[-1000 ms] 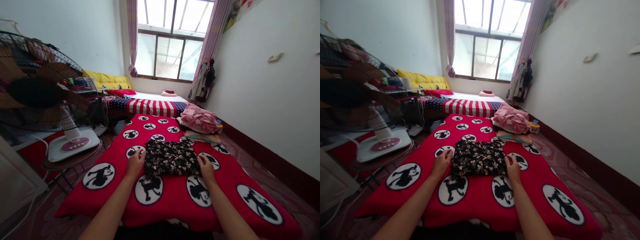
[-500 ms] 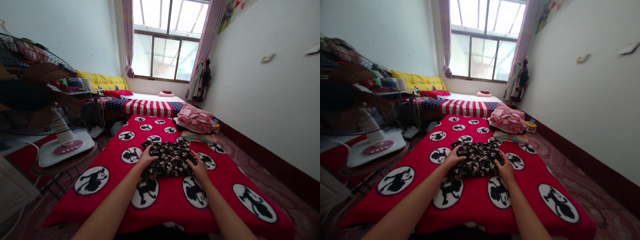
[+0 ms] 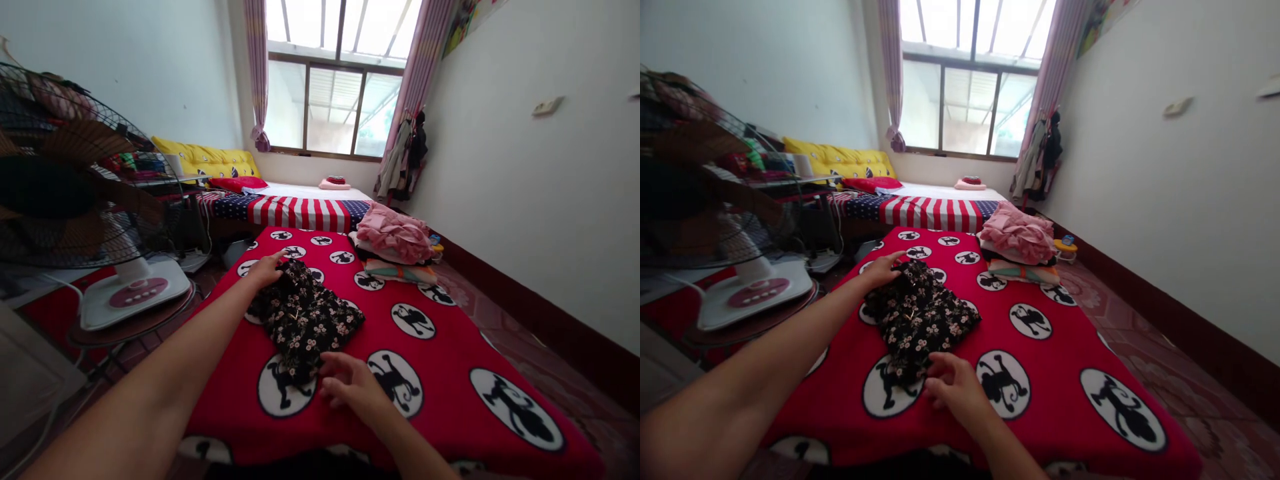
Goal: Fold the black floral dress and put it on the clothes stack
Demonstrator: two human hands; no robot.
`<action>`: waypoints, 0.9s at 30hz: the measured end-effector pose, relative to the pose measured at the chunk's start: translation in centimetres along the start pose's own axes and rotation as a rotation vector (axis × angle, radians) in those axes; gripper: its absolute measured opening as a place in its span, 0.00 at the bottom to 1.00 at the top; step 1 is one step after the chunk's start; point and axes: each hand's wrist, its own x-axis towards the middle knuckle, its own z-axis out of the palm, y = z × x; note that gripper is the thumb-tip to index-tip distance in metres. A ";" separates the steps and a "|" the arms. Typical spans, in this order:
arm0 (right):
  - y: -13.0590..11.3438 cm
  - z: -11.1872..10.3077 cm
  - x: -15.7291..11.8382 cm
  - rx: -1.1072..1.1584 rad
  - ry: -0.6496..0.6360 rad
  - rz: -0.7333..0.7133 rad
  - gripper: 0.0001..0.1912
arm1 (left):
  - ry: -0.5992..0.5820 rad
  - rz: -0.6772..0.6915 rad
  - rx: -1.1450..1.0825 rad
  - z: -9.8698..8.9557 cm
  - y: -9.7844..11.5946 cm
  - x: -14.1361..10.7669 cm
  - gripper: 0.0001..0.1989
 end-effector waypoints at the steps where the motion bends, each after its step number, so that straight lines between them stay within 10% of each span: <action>1: -0.4 -0.1 0.1 -0.089 -0.007 -0.046 0.21 | 0.011 -0.049 0.039 -0.1 -0.8 -0.2 0.36; 5: -1.6 -3.9 3.4 -0.522 0.376 -0.430 0.10 | 0.039 -0.219 0.156 0.4 -4.2 -2.5 0.37; 8: -1.5 -6.8 7.2 -0.694 0.568 -0.364 0.18 | 0.033 -0.267 0.201 1.0 -5.9 -3.9 0.40; 16: -1.3 -5.2 11.0 -0.663 0.386 -0.225 0.27 | -0.077 -0.104 0.182 2.8 -4.7 -2.6 0.20; 22: -1.0 -3.8 8.9 -0.632 0.361 -0.193 0.15 | 0.208 -0.072 0.161 3.3 -2.3 -1.8 0.26; 27: -0.5 -3.3 6.9 -0.235 0.310 -0.061 0.19 | 0.440 -0.298 0.032 3.6 -3.6 -5.6 0.30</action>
